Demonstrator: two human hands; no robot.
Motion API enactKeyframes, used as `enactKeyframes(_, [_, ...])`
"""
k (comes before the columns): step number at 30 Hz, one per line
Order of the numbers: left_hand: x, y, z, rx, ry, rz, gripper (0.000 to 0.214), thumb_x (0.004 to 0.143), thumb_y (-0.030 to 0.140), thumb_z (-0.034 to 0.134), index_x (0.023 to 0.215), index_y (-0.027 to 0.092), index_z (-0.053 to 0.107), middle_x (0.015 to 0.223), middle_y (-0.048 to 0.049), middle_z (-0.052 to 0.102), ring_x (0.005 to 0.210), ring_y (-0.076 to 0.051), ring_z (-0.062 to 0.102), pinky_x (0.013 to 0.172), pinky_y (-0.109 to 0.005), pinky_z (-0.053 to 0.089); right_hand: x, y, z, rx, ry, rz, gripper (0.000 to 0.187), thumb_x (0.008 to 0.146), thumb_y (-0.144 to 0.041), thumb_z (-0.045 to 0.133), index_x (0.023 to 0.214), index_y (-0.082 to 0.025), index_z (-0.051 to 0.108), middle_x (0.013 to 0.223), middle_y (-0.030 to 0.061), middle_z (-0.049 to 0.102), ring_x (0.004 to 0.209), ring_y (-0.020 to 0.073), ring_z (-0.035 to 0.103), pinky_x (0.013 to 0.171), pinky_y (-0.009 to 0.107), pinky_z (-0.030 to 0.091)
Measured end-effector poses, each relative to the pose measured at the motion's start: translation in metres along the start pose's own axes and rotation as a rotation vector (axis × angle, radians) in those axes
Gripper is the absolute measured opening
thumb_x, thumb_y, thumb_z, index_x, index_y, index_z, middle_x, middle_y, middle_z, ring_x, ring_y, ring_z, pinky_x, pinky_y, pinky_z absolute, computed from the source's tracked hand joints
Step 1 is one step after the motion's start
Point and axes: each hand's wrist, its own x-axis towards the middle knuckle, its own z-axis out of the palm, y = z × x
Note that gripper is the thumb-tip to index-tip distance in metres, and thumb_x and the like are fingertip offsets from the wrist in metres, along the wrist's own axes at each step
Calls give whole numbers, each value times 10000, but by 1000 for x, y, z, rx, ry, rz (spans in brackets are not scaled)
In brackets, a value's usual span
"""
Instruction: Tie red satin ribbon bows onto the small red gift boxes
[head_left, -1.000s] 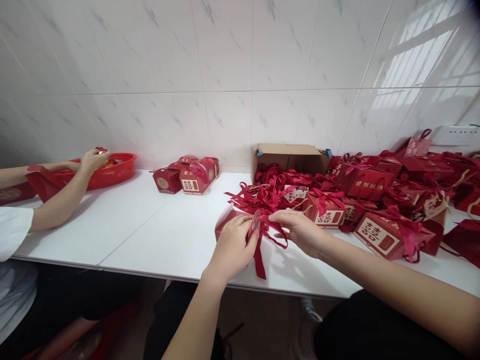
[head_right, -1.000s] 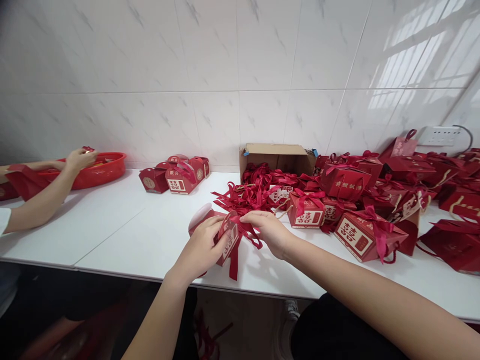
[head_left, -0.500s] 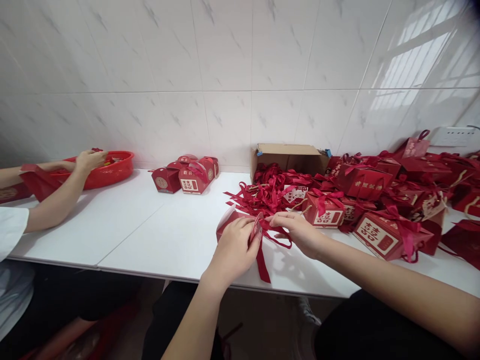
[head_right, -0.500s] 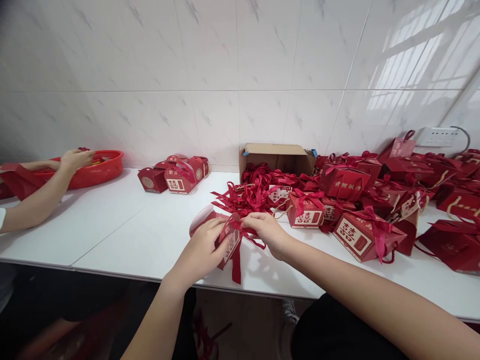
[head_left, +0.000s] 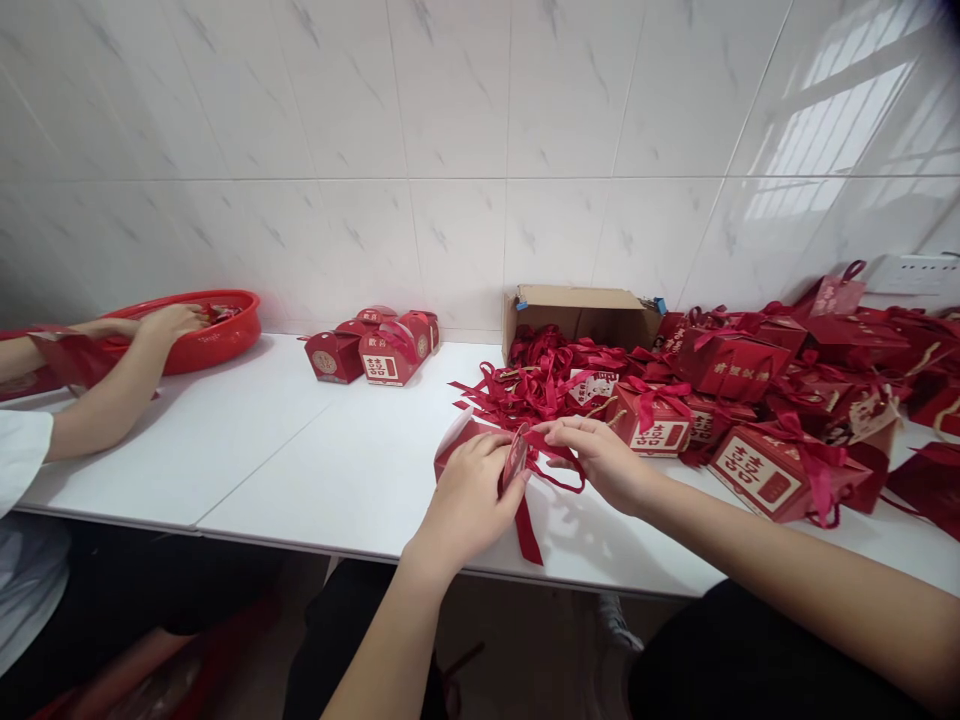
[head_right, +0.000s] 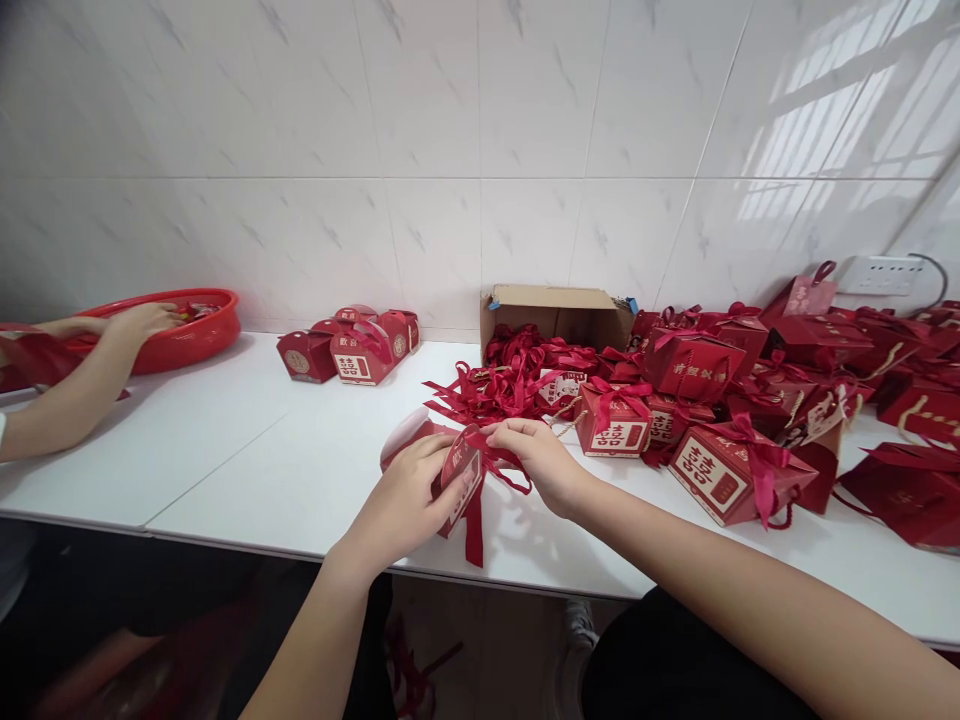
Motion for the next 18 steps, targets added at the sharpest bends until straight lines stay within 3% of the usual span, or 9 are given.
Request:
enactKeyframes(7, [-2, -1, -1, 37, -53, 12, 247, 861, 291, 494, 1035, 191, 640, 1208, -102, 595, 1154, -267, 517, 987, -430, 423, 1, -1, -5, -286, -57, -30, 211, 585, -271, 670, 471, -147, 542, 849, 34, 639, 630, 99, 477, 664, 277, 380])
enactKeyframes(12, [-3, -5, 0, 61, -73, 53, 263, 858, 301, 496, 1052, 188, 632, 1229, -106, 581, 1174, -270, 501, 996, -432, 410, -2, -9, -6, -384, -87, -68, 182, 616, -317, 690, 606, -141, 649, 765, 23, 630, 651, 113, 487, 663, 278, 364])
enactKeyframes(18, [-3, -8, 4, 103, -60, 55, 356, 865, 373, 487, 1125, 159, 603, 1229, -131, 583, 1161, -288, 508, 992, -450, 392, -12, -5, 4, -345, 56, 27, 199, 593, -324, 727, 671, -149, 672, 664, 4, 594, 643, 121, 495, 632, 276, 374])
